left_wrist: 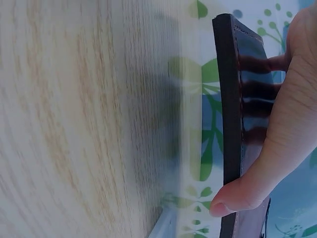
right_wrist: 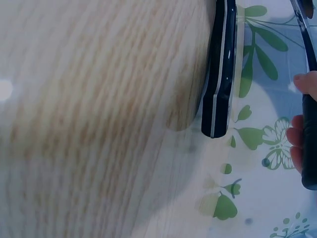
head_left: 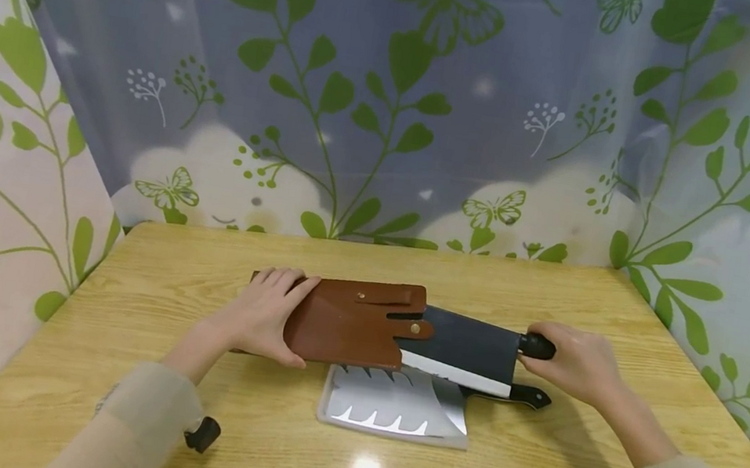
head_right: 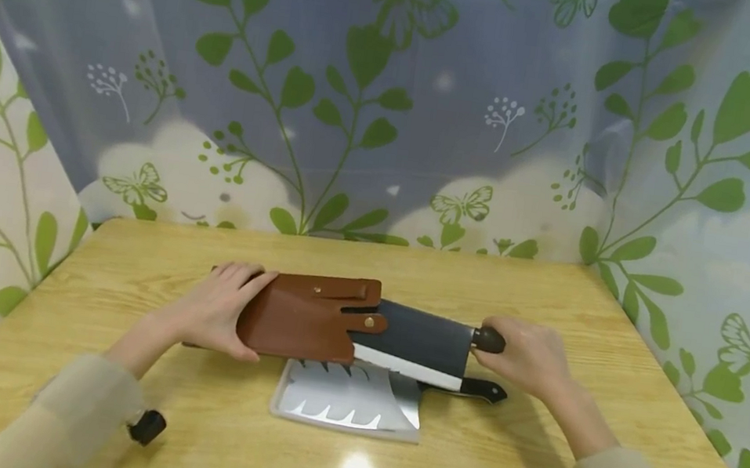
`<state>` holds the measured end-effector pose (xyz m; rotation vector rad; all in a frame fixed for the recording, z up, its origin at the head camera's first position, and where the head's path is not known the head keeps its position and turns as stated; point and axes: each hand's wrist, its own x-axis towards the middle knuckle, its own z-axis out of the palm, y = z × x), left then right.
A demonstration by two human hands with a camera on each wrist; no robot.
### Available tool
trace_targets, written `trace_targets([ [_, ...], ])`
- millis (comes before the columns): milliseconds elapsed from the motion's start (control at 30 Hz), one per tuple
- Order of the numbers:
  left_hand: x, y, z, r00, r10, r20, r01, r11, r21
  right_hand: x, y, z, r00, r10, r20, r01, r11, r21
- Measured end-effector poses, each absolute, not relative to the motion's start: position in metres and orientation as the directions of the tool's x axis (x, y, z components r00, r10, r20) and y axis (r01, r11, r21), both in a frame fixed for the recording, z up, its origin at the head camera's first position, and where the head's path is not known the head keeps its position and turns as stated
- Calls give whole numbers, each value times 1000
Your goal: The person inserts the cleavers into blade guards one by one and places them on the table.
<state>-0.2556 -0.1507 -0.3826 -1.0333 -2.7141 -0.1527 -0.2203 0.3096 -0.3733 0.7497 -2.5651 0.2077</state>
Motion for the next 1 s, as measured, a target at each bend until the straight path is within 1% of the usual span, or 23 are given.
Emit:
trace_targets([
  [167,-253,-149,-380,-704,663,252,679,733,-30,-222,303,-374,-709,-502,494,-572,820,13],
  [267,-252,-145,-378,-678,693,246,701,710,-69,-223,296,-375,-683,-527,505,-594,804,36],
  [333,-251,-141,-378,-661,709,245,713,695,-90,-224,290,-376,-680,-537,499,-601,799,41],
  [467,-248,-135,-378,-642,727,244,724,679,-118,-223,279,-376,-716,-536,447,-593,805,14],
  [700,-244,-132,-380,-639,723,263,718,683,-132,-222,267,-374,-785,-503,361,-572,813,-111],
  [867,-242,-131,-382,-609,735,297,734,665,-140,-222,265,-373,-812,-506,289,-565,806,-175],
  [1000,-241,-132,-385,-597,736,319,730,664,-163,-222,265,-370,-827,-527,196,-562,790,-246],
])
